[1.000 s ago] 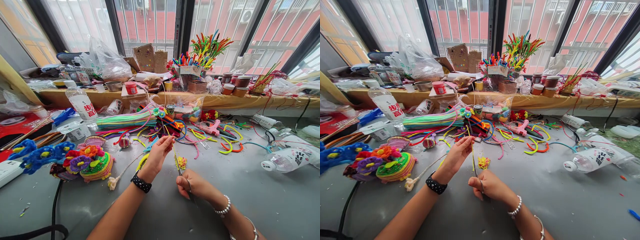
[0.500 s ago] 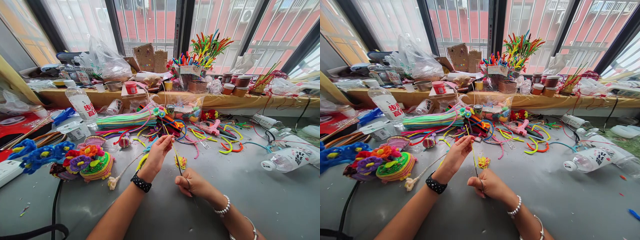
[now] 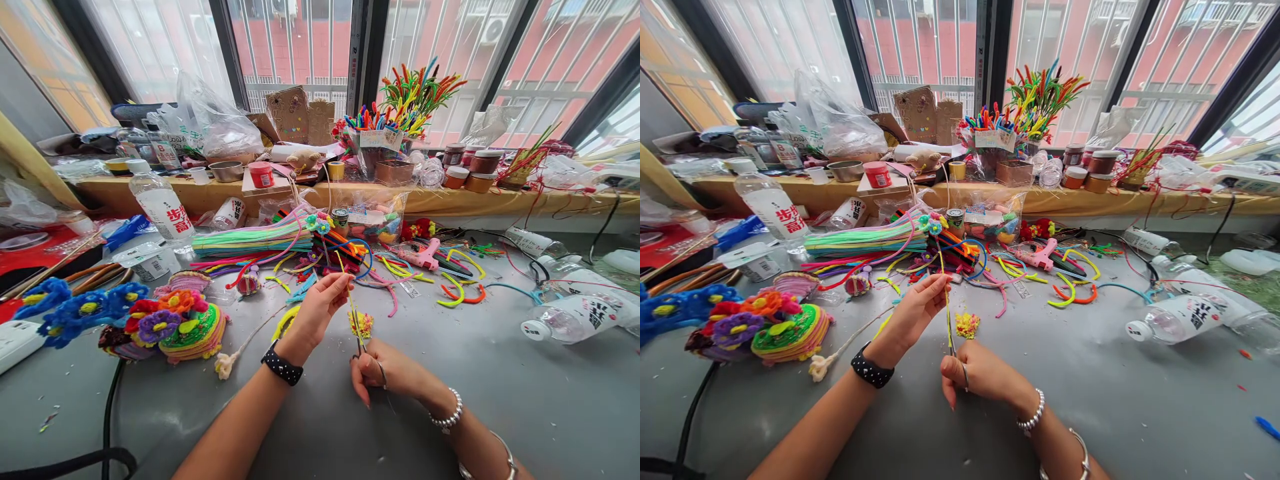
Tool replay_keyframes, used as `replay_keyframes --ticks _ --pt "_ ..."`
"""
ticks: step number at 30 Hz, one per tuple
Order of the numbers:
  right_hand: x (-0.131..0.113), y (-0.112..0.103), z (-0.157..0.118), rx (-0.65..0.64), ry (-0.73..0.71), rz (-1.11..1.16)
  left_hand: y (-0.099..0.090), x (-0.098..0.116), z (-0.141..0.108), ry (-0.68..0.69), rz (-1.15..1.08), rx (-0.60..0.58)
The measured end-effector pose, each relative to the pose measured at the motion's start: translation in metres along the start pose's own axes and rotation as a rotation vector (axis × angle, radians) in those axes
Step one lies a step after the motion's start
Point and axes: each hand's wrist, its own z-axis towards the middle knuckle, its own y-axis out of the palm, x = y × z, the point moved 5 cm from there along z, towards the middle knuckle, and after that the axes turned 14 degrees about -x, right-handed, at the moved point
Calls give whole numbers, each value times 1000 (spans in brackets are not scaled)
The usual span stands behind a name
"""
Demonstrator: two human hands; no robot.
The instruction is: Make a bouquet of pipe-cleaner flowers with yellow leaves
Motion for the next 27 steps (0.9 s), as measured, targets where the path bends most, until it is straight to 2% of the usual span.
replay_keyframes --ticks 8,27 --pt "3 0 1 2 -15 79 4 -2 -1 -14 60 -47" --pt "7 -3 4 106 30 160 -2 1 -1 17 41 64"
